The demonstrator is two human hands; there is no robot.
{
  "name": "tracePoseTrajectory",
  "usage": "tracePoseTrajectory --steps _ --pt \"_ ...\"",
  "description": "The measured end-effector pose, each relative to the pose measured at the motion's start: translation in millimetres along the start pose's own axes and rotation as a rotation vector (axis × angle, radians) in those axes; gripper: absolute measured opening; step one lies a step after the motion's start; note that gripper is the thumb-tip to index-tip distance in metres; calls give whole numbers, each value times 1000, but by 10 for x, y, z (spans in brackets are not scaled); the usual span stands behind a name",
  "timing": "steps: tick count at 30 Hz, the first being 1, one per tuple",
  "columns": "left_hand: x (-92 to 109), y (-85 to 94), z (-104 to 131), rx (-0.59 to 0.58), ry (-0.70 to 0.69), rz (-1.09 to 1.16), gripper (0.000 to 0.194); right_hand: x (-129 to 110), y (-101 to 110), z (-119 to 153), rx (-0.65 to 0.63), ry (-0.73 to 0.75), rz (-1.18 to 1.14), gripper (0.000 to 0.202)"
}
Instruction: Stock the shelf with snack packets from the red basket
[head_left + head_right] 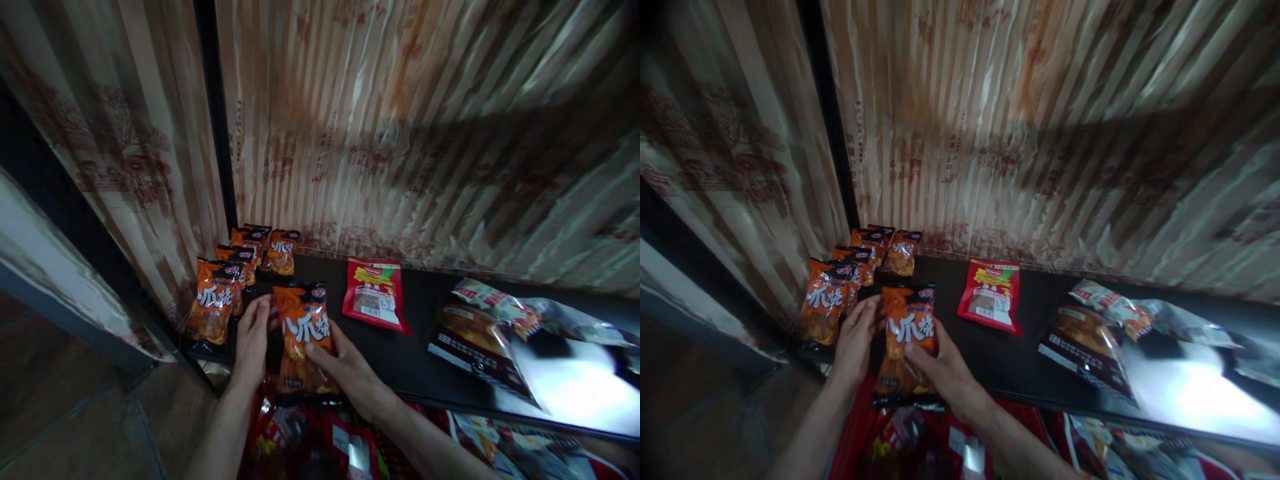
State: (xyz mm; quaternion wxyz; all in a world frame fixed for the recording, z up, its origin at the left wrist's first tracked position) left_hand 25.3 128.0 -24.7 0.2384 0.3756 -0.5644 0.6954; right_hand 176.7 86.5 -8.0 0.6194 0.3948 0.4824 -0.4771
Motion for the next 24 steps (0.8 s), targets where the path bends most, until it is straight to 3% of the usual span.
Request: tracePoseTrajectory --steps 3,6,8,12,17,24 --pt "-10 -63 -170 -27 -115 -182 34 -207 290 -245 189 69 18 57" --pt "-101 -162 -263 -56 -99 -208 34 -433 493 -574 328 147 33 53" --pt "-125 -194 -283 -39 -86 -168 37 -565 516 -818 355 206 63 51" --pt "4 -159 -281 90 -197 -236 37 -682 405 -1273 402 245 105 41" --pt "203 -219 -221 114 -459 -622 37 -662 159 -1658 434 296 252 41" --pt "106 -216 -232 69 -460 -845 41 -454 67 -1775 498 195 412 49"
Point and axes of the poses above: each hand's wrist, its own z-axis away from the middle knuckle, its own y-axis out of the back of the hand, x = y × z, the point moved 6 cm from there along -z, towards the middle knuckle, and after that the axes turned 14 degrees about z, right-handed, at the moved point
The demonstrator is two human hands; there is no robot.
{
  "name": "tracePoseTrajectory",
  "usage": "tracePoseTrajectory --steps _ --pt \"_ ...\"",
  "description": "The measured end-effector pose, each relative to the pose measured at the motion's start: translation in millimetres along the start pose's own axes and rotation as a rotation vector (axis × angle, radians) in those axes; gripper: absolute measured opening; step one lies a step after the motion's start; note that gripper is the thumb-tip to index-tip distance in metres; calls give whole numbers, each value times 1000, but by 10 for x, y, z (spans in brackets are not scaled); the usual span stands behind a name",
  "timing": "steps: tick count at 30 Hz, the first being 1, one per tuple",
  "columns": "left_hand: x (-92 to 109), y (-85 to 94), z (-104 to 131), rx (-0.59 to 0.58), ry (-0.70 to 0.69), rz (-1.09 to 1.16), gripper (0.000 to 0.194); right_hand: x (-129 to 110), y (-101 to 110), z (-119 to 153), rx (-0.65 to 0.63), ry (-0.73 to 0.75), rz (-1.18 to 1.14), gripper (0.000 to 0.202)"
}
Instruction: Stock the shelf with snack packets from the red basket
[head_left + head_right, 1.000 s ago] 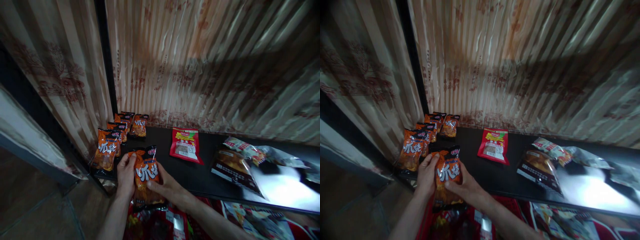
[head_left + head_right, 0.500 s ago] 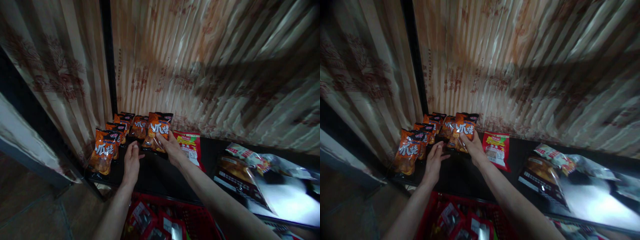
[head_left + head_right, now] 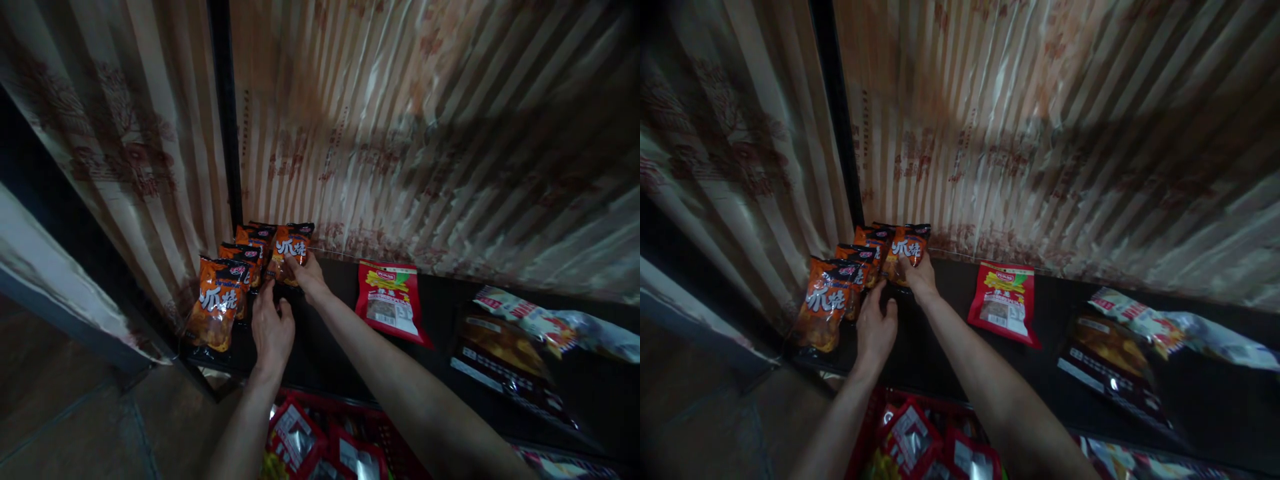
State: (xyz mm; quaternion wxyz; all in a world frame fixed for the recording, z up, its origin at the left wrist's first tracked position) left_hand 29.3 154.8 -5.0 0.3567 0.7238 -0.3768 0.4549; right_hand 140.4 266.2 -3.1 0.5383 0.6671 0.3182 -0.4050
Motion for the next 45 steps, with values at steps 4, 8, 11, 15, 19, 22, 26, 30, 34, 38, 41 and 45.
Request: tracePoseTrajectory --steps 4,8,11,15,19,22,26,30,34,38,41,45 --pt "6 17 12 24 -53 -21 37 112 -38 38 -11 -1 83 49" --pt "-6 13 24 19 -77 -52 35 170 -94 40 -28 56 124 50" --pt "-35 18 30 25 -71 -74 35 161 -113 48 -43 89 181 52" --pt "-69 31 32 38 -47 -94 35 128 -104 92 -66 93 248 54" --pt "-83 19 32 19 -29 -91 36 107 -84 146 -86 54 333 58" --pt "-88 7 34 8 -28 -80 37 91 -62 170 -102 5 447 62" --pt "-117 -11 41 -4 -18 -81 37 58 -24 164 -95 -10 515 54" --pt "-154 -22 50 7 -44 -108 37 19 -18 152 -70 41 502 49" --pt "-189 -20 51 35 -71 -155 37 8 -26 174 -59 47 483 48" --pt "-182 -30 49 40 -121 -182 38 67 6 185 -44 -27 529 57" --pt "-195 -45 59 23 -130 -202 40 108 36 178 -21 -46 532 62" --pt "-194 -58 76 -3 -158 -251 42 143 36 175 -15 -42 517 64"
Point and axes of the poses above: each hand's wrist, its own z-axis away from the middle knuckle, its own y-axis out of the back of the hand, x = y × z, the point moved 6 cm from there along -z, towards the middle knuckle, and after that the axes turned 14 degrees about z, right-handed, at the moved point
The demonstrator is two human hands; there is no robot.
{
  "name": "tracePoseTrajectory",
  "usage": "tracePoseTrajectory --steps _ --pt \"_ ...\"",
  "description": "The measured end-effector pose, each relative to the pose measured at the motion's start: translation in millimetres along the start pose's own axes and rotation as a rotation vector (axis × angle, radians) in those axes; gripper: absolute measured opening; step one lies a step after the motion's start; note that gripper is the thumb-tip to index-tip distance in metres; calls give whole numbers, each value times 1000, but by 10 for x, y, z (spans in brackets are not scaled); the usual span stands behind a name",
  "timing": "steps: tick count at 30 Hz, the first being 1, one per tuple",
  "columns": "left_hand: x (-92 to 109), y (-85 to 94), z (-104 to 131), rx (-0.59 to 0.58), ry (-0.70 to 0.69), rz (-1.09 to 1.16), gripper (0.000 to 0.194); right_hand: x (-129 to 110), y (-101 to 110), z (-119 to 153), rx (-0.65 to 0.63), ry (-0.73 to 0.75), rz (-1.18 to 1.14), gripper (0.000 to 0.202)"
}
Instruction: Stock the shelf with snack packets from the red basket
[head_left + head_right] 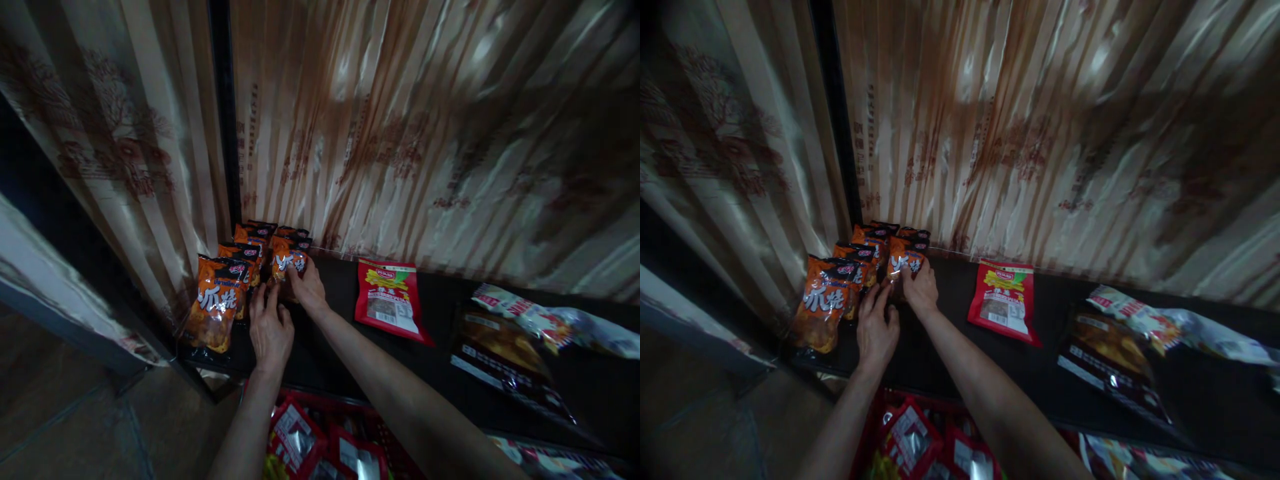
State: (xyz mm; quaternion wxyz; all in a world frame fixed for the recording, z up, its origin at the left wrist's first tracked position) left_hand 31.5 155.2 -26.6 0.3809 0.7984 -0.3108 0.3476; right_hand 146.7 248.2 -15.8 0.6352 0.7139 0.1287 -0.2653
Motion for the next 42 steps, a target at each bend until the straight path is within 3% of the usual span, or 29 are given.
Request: tracePoseTrajectory --steps 5,10,13,18,24,42 --pt "127 -32 -217 -11 -131 -21 43 34 6 -40 96 27 -59 74" --pt "119 -242 -654 -121 36 -7 51 71 -59 -120 105 98 -295 66" --pt "163 -359 -783 -183 59 3 53 85 -109 -138 76 92 -361 65" --pt "141 -443 -901 -161 186 56 57 102 -144 -117 9 29 -366 69" --pt "27 -504 -1059 -252 439 25 65 68 -92 -114 -10 30 -355 66" --pt "20 -537 -1097 -261 365 -18 55 78 -104 -156 52 -29 -352 55"
Point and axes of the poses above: each hand's wrist, its own z-axis away from the middle knuckle, its own y-axis out of the back of the hand, x = y × z, the point moved 6 cm from there along -z, towards the middle knuckle, and after that the axes turned 14 degrees about z, right-handed, at the moved point
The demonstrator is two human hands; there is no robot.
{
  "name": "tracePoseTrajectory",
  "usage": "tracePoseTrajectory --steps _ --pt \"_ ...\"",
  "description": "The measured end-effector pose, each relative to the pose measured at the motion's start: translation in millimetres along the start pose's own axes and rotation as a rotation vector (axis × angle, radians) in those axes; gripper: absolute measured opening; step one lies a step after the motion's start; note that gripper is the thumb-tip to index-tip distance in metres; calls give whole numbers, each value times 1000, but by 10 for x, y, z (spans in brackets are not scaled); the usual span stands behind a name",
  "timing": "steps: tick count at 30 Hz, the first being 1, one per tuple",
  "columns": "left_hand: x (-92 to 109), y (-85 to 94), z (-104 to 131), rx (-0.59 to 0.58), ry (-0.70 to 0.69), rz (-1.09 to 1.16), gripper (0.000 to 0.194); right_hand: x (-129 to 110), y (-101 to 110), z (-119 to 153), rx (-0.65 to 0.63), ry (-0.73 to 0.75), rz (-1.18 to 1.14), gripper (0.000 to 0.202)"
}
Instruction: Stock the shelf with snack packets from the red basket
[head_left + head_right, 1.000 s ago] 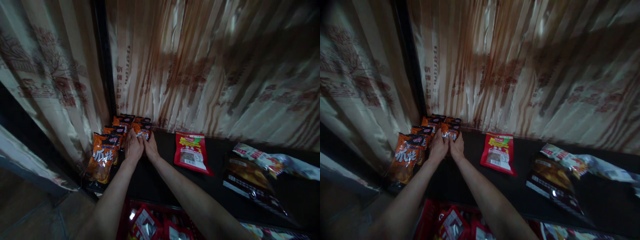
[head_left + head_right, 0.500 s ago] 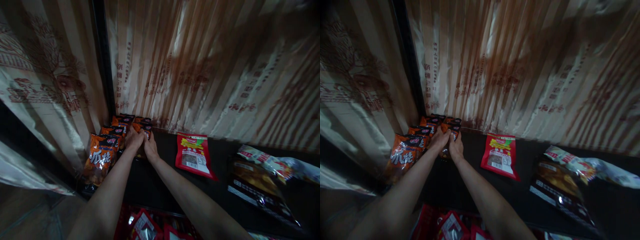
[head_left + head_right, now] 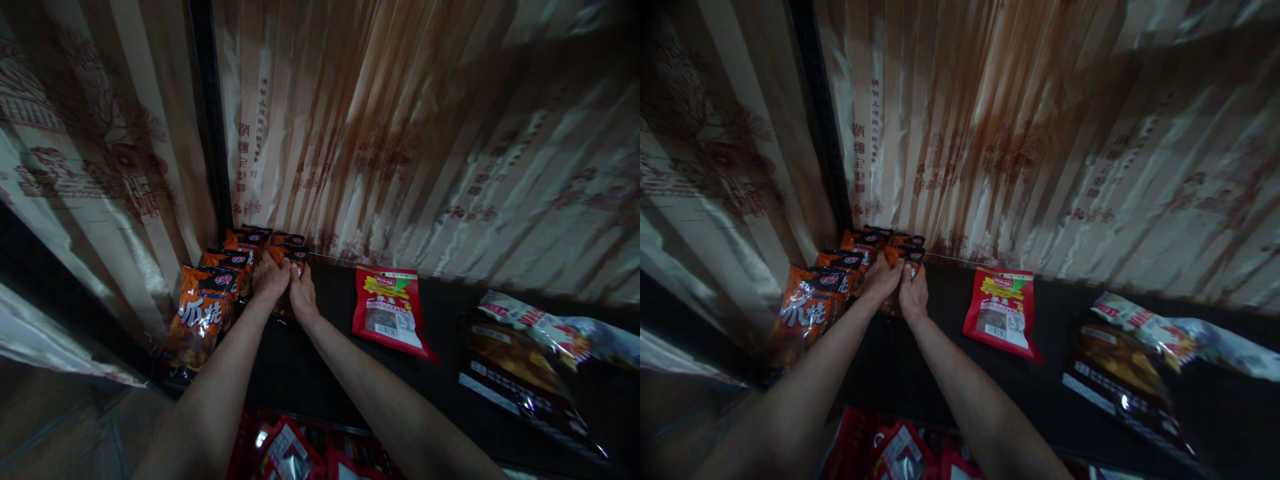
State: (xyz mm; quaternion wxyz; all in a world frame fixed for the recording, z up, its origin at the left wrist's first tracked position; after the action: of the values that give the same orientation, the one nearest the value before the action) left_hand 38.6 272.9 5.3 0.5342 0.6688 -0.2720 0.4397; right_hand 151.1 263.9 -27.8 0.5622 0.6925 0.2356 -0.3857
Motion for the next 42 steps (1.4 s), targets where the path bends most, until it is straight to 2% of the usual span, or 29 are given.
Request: tracePoseTrajectory --steps 16,22,31,36,39,42 --pt "-22 -20 0 16 -31 -15 59 -41 -39 -3 24 28 39 48" --pt "-13 0 78 57 -65 -21 64 -33 -38 4 9 -1 92 56" --pt "22 142 509 143 -279 -97 55 -66 38 92 -51 53 17 68" --pt "-52 172 800 132 -383 -147 50 -52 74 189 -39 21 60 67" --pt "-127 230 992 127 -422 -96 47 -21 89 268 -12 13 62 66" --pt "-212 310 1154 130 -444 -32 44 37 79 353 -50 -39 54 68"
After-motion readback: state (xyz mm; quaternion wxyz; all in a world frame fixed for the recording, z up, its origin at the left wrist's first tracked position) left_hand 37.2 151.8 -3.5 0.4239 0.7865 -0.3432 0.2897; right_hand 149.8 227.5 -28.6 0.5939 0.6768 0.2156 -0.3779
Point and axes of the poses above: each hand's wrist, its own z-axis away from the middle knuckle, its own y-axis out of the back of the hand, x = y × z, the point moved 6 cm from there along -z, towards the middle knuckle, and after that the axes turned 14 degrees about z, right-handed, at the moved point
